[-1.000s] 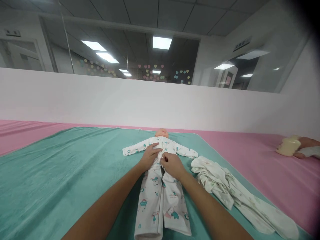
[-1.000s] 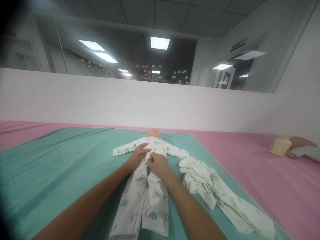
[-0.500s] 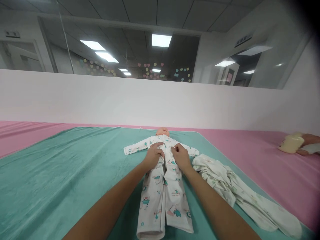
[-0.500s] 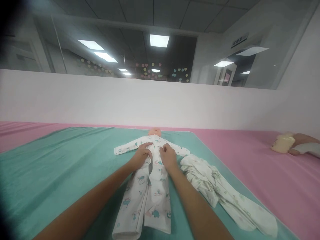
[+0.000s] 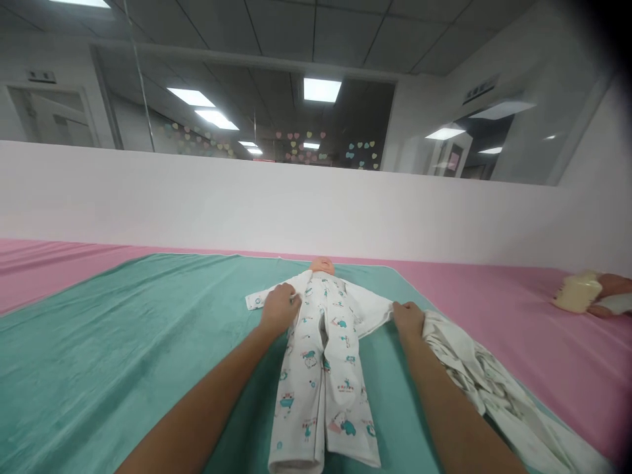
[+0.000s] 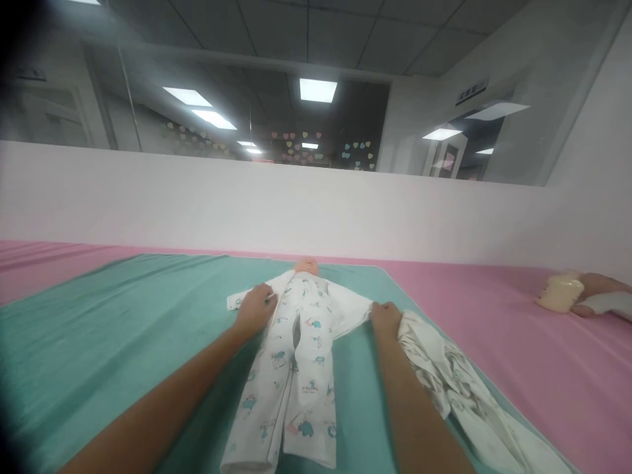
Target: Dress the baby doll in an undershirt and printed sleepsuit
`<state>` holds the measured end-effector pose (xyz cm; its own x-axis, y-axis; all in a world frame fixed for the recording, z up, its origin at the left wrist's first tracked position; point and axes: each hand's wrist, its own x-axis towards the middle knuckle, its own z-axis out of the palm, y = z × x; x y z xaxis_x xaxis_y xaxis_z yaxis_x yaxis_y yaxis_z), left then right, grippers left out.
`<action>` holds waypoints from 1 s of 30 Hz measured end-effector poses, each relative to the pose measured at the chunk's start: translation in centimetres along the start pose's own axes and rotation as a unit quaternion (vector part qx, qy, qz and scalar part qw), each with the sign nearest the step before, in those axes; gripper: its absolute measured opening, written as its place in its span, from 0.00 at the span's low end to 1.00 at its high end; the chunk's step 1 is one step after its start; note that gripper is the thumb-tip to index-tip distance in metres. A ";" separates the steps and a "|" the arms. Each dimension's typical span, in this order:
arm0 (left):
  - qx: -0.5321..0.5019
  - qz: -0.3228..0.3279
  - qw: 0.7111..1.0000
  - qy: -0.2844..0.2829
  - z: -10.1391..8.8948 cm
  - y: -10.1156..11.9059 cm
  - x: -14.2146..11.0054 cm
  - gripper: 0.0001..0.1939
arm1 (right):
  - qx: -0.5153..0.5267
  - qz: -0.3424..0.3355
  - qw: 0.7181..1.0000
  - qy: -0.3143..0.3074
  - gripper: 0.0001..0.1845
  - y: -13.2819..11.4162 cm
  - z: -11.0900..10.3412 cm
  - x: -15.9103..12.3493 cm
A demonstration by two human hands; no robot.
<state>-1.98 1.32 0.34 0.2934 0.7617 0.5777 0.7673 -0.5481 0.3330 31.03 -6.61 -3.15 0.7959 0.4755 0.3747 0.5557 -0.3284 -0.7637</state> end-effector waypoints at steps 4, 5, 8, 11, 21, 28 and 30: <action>0.036 -0.232 0.972 -0.007 -1.3 -6.1 0.5 0.10 | -0.043 0.005 0.999 -0.030 0.07 0.5 0.6 0.5; 0.029 -0.267 0.963 -0.029 -1.5 -7.3 0.6 0.10 | -0.052 0.000 0.998 -0.037 0.08 0.5 0.7 0.5; 0.014 -0.282 0.957 -0.066 -1.5 -9.5 0.6 0.09 | -0.076 -0.029 0.996 -0.045 0.04 0.0 0.8 -0.1; 0.013 -0.266 0.962 -0.066 -0.9 -9.8 0.6 0.08 | -0.079 -0.135 0.987 -0.035 0.07 -2.4 0.8 -1.8; -0.081 -0.182 0.978 -0.056 0.6 -10.4 1.3 0.18 | -0.219 -0.435 0.838 -0.247 0.21 -18.6 8.9 -9.8; 0.102 -0.093 0.984 -0.110 1.5 -9.9 0.9 0.21 | -0.300 -0.390 0.795 -0.354 0.22 -23.0 15.7 -8.7; 0.122 -0.085 0.983 -0.103 1.4 -9.7 0.9 0.19 | -0.326 -0.372 0.773 -0.397 0.18 -23.5 16.5 -7.9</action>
<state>-8.35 7.85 -3.44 0.2393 0.9027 0.3575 0.9220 -0.3267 0.2079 7.73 10.86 3.20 -0.0575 0.9967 -0.0569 0.9977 0.0595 0.0328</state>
